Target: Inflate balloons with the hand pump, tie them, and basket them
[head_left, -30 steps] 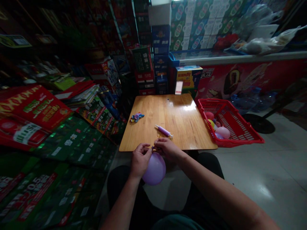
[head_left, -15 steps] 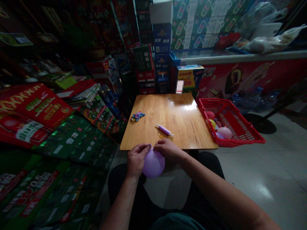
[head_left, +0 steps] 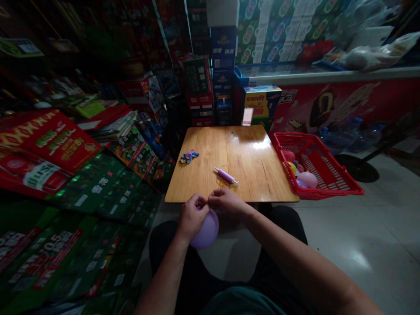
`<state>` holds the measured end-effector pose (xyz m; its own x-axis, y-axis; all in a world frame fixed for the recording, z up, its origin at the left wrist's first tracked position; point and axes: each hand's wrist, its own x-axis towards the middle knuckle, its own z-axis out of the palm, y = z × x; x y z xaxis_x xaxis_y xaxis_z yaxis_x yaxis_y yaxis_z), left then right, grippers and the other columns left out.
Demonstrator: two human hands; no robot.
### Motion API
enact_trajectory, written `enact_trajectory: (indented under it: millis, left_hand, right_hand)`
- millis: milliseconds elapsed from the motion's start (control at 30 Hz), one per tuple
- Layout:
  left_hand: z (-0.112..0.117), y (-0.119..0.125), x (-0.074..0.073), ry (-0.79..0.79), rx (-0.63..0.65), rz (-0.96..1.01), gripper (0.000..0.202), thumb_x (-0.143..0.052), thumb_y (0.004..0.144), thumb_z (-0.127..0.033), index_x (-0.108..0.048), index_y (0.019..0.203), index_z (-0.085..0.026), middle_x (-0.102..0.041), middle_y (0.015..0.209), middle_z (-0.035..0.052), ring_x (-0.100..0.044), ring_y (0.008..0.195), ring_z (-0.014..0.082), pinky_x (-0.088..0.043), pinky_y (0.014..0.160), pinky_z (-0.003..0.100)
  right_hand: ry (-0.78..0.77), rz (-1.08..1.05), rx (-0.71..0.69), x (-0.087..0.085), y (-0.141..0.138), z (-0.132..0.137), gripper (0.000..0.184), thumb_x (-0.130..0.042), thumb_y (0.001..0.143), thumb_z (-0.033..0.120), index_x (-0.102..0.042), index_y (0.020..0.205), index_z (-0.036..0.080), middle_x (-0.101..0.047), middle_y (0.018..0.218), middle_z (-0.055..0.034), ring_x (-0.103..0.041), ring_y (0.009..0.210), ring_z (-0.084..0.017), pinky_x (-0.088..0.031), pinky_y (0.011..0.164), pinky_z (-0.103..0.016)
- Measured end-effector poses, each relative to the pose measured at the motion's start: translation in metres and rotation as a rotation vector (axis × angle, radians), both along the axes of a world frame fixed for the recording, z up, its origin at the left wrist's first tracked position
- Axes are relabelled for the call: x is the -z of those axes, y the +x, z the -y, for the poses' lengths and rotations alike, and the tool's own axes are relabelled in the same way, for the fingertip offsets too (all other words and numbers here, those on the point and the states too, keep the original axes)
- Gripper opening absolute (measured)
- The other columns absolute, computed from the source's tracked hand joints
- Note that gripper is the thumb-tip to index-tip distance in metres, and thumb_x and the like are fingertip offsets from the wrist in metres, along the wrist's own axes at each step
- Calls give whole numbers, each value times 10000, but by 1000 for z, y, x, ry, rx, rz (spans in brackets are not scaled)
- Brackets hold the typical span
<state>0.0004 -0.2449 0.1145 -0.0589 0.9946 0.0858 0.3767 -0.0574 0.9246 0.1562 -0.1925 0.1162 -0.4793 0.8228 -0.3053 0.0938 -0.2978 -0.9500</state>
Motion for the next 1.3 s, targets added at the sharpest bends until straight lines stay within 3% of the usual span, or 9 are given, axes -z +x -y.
enact_trajectory:
  millis: [133,200,433,633,733,867,967,1133,1300]
  left_hand:
    - [-3,-1,6,-27,-12,34,225,-655,751,-204,-707,970,-193,-718,819,36,-671,786,201,-488,708,278]
    - [-5,-2,8,-59,30,73,207,-652,778,-242,-731,961,-187,-730,865,62,-675,837,222,-497,732,294]
    - [-3,-12,17,-249,-28,649,266,-816,674,-277,-686,864,-143,-726,802,59,-671,699,171,-514,676,281]
    - [1,-25,22,-373,37,852,198,-821,684,-192,-709,839,-143,-738,877,62,-675,783,149,-514,764,272]
    - [0,-29,24,-428,58,928,184,-823,680,-176,-721,830,-145,-735,864,56,-674,783,144,-515,775,269]
    - [-2,-29,26,-474,34,1008,180,-832,663,-165,-722,804,-140,-730,808,48,-677,751,134,-514,754,245]
    - [-2,-24,26,-470,0,1010,202,-842,645,-154,-719,804,-138,-727,787,40,-672,727,124,-508,723,223]
    - [-1,-12,20,-392,-4,859,252,-844,651,-220,-719,856,-143,-727,827,52,-667,740,150,-508,719,257]
    - [1,-8,10,-160,-164,312,351,-822,668,-325,-748,975,-172,-726,965,88,-667,903,223,-499,842,334]
  right_hand:
    - [258,90,-52,-2,-1,3,200,-670,774,324,-635,682,150,-547,616,14,-465,597,-95,-308,528,-210]
    - [291,59,-63,-2,-3,6,163,-649,783,297,-648,706,153,-582,654,3,-503,634,-106,-340,559,-214]
    - [-244,-411,115,7,-6,13,131,-594,721,275,-511,688,179,-535,586,14,-456,475,-99,-307,461,-233]
    - [-312,-463,137,12,-3,17,117,-540,689,276,-469,659,188,-457,564,32,-383,447,-89,-248,430,-235]
    - [-208,-383,86,9,0,19,99,-573,671,218,-488,636,182,-439,537,47,-357,444,-78,-233,434,-226]
    - [160,4,-76,6,5,20,104,-637,718,223,-565,674,161,-472,577,46,-402,526,-78,-291,499,-210]
    - [282,183,-13,7,4,20,109,-657,737,238,-587,714,157,-515,617,37,-441,566,-88,-320,524,-212]
    - [410,192,84,11,-3,22,110,-637,807,259,-674,784,159,-642,721,-9,-568,685,-128,-392,613,-234]
    - [350,177,238,18,-4,22,119,-644,799,255,-689,755,154,-629,676,-15,-555,635,-132,-384,565,-238]
